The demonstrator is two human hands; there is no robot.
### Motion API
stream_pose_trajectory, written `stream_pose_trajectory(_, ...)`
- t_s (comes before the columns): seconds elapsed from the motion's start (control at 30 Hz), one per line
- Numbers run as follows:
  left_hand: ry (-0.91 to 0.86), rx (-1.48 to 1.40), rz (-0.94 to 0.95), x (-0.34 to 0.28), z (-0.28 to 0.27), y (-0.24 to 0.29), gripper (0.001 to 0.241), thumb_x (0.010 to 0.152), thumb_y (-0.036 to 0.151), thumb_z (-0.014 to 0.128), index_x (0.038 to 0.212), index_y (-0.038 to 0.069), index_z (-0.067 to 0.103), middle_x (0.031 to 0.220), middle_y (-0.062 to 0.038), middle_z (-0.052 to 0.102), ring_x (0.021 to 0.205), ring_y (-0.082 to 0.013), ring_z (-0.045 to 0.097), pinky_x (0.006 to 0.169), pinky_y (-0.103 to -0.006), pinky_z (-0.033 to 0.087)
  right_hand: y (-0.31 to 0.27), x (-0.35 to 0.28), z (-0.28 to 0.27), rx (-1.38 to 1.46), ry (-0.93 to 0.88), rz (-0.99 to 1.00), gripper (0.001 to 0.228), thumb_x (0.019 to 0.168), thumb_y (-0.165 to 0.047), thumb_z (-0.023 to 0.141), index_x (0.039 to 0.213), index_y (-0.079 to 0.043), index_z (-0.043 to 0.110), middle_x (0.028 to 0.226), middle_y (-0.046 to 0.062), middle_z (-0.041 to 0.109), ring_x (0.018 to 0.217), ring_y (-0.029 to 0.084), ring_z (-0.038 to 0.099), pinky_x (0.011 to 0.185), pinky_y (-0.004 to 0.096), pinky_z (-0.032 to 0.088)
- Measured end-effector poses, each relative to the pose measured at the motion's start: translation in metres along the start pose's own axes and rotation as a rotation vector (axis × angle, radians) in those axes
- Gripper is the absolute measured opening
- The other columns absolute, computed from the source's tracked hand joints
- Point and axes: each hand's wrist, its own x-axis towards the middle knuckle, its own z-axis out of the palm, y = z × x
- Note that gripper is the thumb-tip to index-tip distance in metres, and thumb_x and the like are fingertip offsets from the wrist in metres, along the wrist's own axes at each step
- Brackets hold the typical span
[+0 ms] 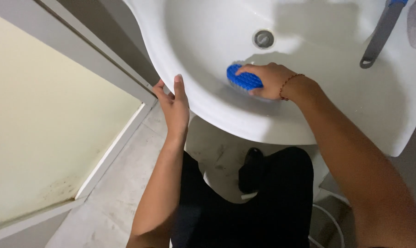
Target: The person scrubs a white bathroom sink using a blue scrubbing brush. They clean the basin, the faucet, and the surrounding countertop area in a continuous motion.
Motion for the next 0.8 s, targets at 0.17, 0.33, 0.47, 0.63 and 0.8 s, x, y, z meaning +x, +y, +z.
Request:
stream_pose_trajectory(0.17, -0.006, 0.134, 0.106, 0.011, -0.004, -0.009, 0.056, 0.108, 0.033, 0.06, 0.14, -0.003, 0.033, 0.127, -0.036, 0.053, 0.124, -0.0484, 0.056, 0.104, -0.0593, 0.044, 0.001, -0.019, -0.015, 0.083, -0.104, 0.076, 0.056, 0.083, -0.026, 0.082, 0.135, -0.025, 0.062, 0.132, 0.022, 0.069, 0.125, 0.046, 0.064, 0.107, 0.057, 0.05)
stream_pose_trajectory(0.33, 0.112, 0.126, 0.257, 0.034, 0.016, 0.002, 0.069, 0.103, 0.011, 0.066, 0.152, -0.004, 0.019, 0.147, -0.034, 0.027, 0.145, -0.052, 0.026, 0.123, -0.0628, 0.015, -0.007, -0.014, -0.024, 0.034, -0.114, 0.01, 0.056, 0.08, -0.035, 0.083, 0.133, -0.028, 0.064, 0.133, 0.02, 0.069, 0.124, 0.046, 0.064, 0.108, 0.056, 0.049)
stream_pose_trajectory(0.47, 0.216, 0.226, 0.283, 0.033, 0.032, 0.025, 0.053, 0.109, 0.019, 0.058, 0.151, 0.007, 0.027, 0.146, -0.028, 0.029, 0.145, -0.0538, 0.032, 0.119, -0.0662, 0.023, -0.01, 0.049, 0.009, -0.003, -0.02, -0.002, 0.059, 0.09, -0.046, 0.073, 0.144, -0.036, 0.053, 0.131, 0.024, 0.067, 0.119, 0.045, 0.066, 0.101, 0.052, 0.054)
stream_pose_trajectory(0.63, 0.196, 0.469, 0.229, 0.025, 0.033, 0.039, 0.046, 0.11, 0.025, 0.056, 0.147, 0.013, 0.032, 0.147, -0.024, 0.031, 0.143, -0.0545, 0.037, 0.115, -0.0672, 0.035, -0.022, 0.052, 0.006, 0.04, 0.009, 0.034, 0.058, 0.091, -0.047, 0.072, 0.145, -0.042, 0.051, 0.128, 0.024, 0.066, 0.114, 0.045, 0.068, 0.094, 0.053, 0.057)
stream_pose_trajectory(0.8, 0.239, 0.517, 0.269, 0.018, 0.04, 0.048, 0.035, 0.108, 0.025, 0.056, 0.139, 0.012, 0.042, 0.144, -0.024, 0.034, 0.139, -0.0562, 0.041, 0.111, -0.0681, 0.037, -0.009, 0.001, -0.036, -0.032, -0.137, 0.003, 0.06, 0.082, -0.035, 0.083, 0.138, -0.034, 0.06, 0.132, 0.027, 0.067, 0.122, 0.045, 0.066, 0.102, 0.051, 0.055)
